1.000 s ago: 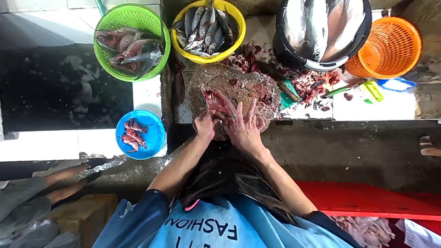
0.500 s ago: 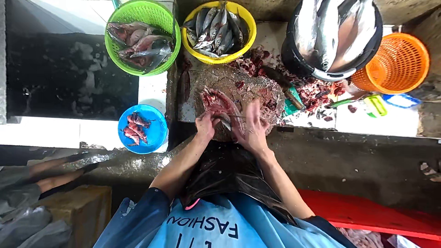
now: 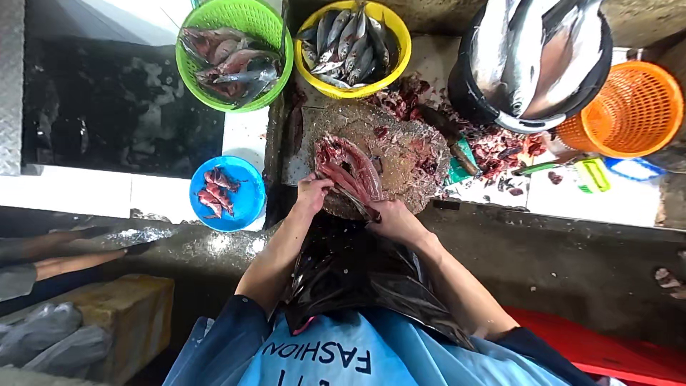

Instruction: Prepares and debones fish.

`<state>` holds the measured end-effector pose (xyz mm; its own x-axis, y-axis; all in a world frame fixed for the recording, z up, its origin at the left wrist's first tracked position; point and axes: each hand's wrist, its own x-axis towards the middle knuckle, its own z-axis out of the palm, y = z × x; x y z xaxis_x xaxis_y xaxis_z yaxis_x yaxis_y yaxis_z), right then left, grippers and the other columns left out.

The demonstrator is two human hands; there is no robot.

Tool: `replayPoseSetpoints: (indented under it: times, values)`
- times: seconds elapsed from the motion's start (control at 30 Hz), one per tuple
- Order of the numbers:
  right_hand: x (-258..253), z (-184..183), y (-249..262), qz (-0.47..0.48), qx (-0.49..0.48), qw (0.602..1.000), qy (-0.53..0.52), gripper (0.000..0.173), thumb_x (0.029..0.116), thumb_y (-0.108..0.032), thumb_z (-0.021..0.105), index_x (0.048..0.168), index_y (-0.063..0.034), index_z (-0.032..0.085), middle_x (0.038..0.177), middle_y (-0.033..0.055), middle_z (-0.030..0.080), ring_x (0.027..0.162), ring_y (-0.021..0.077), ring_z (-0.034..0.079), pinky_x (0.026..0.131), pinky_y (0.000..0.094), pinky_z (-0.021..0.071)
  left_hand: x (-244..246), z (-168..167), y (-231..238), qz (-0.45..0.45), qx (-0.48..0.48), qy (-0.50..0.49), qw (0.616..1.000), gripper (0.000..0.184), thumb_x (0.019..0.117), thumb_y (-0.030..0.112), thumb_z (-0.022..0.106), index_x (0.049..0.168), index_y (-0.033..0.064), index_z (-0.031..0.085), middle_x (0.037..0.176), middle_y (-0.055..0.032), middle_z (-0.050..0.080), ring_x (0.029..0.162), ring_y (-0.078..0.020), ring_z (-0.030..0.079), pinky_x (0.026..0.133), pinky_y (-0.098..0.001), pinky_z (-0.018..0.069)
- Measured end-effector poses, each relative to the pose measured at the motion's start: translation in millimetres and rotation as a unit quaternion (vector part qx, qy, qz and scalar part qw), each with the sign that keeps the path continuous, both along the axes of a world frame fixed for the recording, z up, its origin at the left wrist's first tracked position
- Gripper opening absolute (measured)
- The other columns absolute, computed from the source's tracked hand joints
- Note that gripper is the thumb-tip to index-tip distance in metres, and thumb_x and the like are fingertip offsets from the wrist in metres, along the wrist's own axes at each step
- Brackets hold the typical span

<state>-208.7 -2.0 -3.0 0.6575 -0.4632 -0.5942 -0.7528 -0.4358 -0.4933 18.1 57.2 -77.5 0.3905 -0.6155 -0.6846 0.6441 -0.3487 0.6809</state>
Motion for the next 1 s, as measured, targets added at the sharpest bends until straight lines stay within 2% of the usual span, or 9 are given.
replayPoseSetpoints:
  times: [0.1, 0.2, 0.27, 0.37, 0.5, 0.6, 0.7, 0.83, 1.0]
  values:
    - [-28.7, 3.5, 2.9, 0.015, 0.021, 0.999, -0.046, 0.041, 0.0934, -0.03, 0.067, 0.132, -0.0154, 0.069, 0.112, 0.015, 0.074, 0.107, 0.0363, 0.069, 0.096, 0.0631, 0.0514, -5.4, 1.3, 6.7, 0.012, -0.03, 0.004, 0.999, 0.055, 0.0707, -0.02, 0.066, 0.122, -0.0023, 0.061, 0.116, -0.0155, 0.069, 0.101, -0.0228, 0.067, 0.084, -0.0417, 0.0584]
    - [-81.5, -9.2, 11.2, -0.055, -0.154, 0.978, -0.126, 0.04, 0.0963, -0.024, 0.065, 0.135, -0.0132, 0.067, 0.118, 0.0129, 0.074, 0.111, 0.035, 0.069, 0.097, 0.0663, 0.048, -18.8, 11.1, 21.1, -0.007, -0.072, -0.001, 0.997, 0.039, 0.0888, -0.004, 0.066, 0.126, 0.0043, 0.062, 0.12, -0.0111, 0.069, 0.105, -0.0219, 0.067, 0.089, -0.0429, 0.0577]
    - [-130.6, -37.3, 14.7, -0.102, -0.268, 0.954, -0.091, 0.055, 0.0929, -0.042, 0.065, 0.136, -0.0082, 0.065, 0.119, 0.0195, 0.069, 0.11, 0.0402, 0.065, 0.091, 0.0673, 0.0464, -31.9, 5.1, 29.1, -0.008, -0.096, -0.007, 0.995, 0.035, 0.0912, 0.0, 0.069, 0.125, 0.0029, 0.063, 0.116, -0.0124, 0.07, 0.102, -0.0238, 0.069, 0.088, -0.0453, 0.0595]
    - [-224.3, -74.0, 32.2, -0.084, -0.234, 0.967, 0.062, 0.083, 0.0839, -0.059, 0.063, 0.148, -0.0056, 0.054, 0.138, 0.0284, 0.059, 0.13, 0.0487, 0.055, 0.103, 0.0755, 0.0358, -53.1, 12.2, 42.1, -0.028, -0.101, -0.04, 0.994, 0.035, 0.0889, -0.003, 0.072, 0.121, 0.0045, 0.062, 0.109, -0.0107, 0.07, 0.097, -0.0216, 0.069, 0.088, -0.0438, 0.0596]
    - [-286.8, -59.1, 55.6, -0.08, -0.201, 0.973, 0.081, 0.066, 0.0791, -0.045, 0.071, 0.128, -0.0013, 0.069, 0.12, 0.0272, 0.067, 0.111, 0.0471, 0.064, 0.094, 0.0735, 0.0409, -60.1, 7.1, 53.2, 0.007, -0.083, -0.071, 0.994, 0.04, 0.0802, -0.01, 0.075, 0.117, 0.0018, 0.064, 0.103, -0.0117, 0.07, 0.091, -0.0217, 0.07, 0.083, -0.0434, 0.0606]
    - [-248.8, -31.8, 40.5, -0.197, -0.181, 0.961, -0.076, 0.046, 0.0871, -0.031, 0.067, 0.119, 0.0024, 0.072, 0.099, 0.0215, 0.072, 0.086, 0.0367, 0.07, 0.077, 0.0602, 0.0547, -41.4, 7.1, 43.1, 0.0, -0.002, -0.116, 0.993, 0.032, 0.0892, 0.004, 0.076, 0.119, -0.0011, 0.065, 0.106, -0.0145, 0.07, 0.091, -0.0214, 0.068, 0.08, -0.0409, 0.059]
    - [-160.4, 9.9, 19.4, -0.241, 0.019, 0.946, -0.214, 0.039, 0.0893, -0.035, 0.071, 0.115, -0.0058, 0.075, 0.098, 0.0052, 0.075, 0.085, 0.0121, 0.07, 0.078, 0.0365, 0.0605, -19.6, 5.9, 30.1, 0.002, 0.032, -0.118, 0.992, 0.031, 0.0948, 0.011, 0.072, 0.121, -0.0039, 0.064, 0.111, -0.0169, 0.069, 0.095, -0.0232, 0.068, 0.082, -0.0426, 0.0596]
    - [-58.4, 8.2, -2.7, -0.162, 0.19, 0.925, -0.286, 0.033, 0.0902, -0.03, 0.075, 0.115, -0.0085, 0.077, 0.096, 0.0024, 0.077, 0.084, 0.0093, 0.072, 0.081, 0.0352, 0.0614, -6.8, 6.9, 14.4, -0.035, 0.01, -0.105, 0.994, 0.023, 0.096, 0.007, 0.069, 0.117, -0.0013, 0.066, 0.108, -0.0131, 0.07, 0.092, -0.0196, 0.068, 0.079, -0.0387, 0.0584]
    - [-3.0, -17.8, -7.2, -0.181, 0.191, 0.933, -0.245, 0.014, 0.0905, -0.025, 0.077, 0.091, -0.0111, 0.079, 0.074, 0.0015, 0.071, 0.062, 0.0102, 0.063, 0.063, 0.0362, 0.0544, -14.5, 10.2, 17.8, -0.03, -0.037, -0.089, 0.995, 0.016, 0.0981, 0.001, 0.062, 0.114, -0.0029, 0.064, 0.103, -0.0127, 0.069, 0.089, -0.0202, 0.068, 0.08, -0.0406, 0.0596]
